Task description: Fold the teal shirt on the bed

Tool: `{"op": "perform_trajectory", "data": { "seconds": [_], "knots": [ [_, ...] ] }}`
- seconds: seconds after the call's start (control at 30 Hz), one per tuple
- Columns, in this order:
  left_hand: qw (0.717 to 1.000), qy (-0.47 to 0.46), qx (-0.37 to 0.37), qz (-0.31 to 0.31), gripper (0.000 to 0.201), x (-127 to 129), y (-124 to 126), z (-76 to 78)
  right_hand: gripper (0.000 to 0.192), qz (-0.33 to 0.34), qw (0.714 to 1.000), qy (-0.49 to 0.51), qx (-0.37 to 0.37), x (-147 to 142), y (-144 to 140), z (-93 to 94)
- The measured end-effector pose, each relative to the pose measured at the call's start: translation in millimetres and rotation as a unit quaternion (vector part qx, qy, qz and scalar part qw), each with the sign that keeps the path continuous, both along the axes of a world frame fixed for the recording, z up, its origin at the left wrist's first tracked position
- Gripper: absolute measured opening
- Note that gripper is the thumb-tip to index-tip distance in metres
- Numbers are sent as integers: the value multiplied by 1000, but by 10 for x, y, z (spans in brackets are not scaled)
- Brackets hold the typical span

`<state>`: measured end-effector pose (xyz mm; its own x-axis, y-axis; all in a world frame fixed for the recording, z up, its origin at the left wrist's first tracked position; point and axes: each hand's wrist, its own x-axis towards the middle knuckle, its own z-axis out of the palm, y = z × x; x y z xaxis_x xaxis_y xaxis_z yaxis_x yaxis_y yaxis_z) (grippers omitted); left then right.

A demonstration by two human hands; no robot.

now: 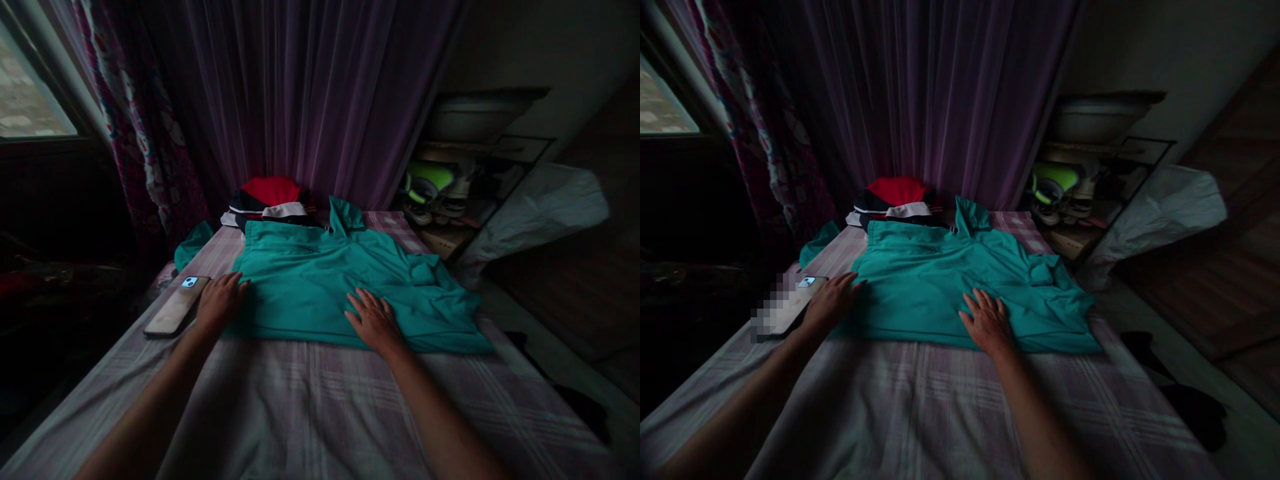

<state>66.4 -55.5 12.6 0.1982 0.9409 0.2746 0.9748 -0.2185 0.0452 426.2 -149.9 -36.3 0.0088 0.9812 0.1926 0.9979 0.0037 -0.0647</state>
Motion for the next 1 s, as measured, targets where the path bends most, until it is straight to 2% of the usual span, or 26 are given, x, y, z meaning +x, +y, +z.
{"op": "perform_trajectory", "data": {
  "seconds": [0.1, 0.2, 0.27, 0.37, 0.47, 0.57, 0.73, 1.0],
  "knots": [
    [998, -14, -54, -6, 52, -95, 37, -96, 49, -3, 1000, 0, 3, -8, -5, 11],
    [996, 22, -91, -4, 54, -45, -27, -219, 49, -6, 1000, 3, -2, -17, -13, 25],
    [995, 44, -94, 8, 56, -3, -57, -243, 49, -8, 1000, 4, -8, -19, -16, 29],
    [994, 55, -98, 1, 54, -14, -2, -181, 50, -10, 1000, 5, -11, -12, -9, 26],
    [993, 10, -115, -7, 48, -127, 130, -119, 50, -7, 1000, 10, -18, 0, -1, 25],
    [994, -30, -108, 9, 47, -275, 230, -152, 50, -4, 1000, 16, -24, -3, -5, 46],
    [996, -5, -91, 20, 47, -379, 267, -233, 50, -10, 999, 24, -26, -37, -25, 103],
    [988, 36, -140, 59, 43, -334, 381, 7, 49, -13, 999, 32, -35, -48, -28, 129]
  ]
}}
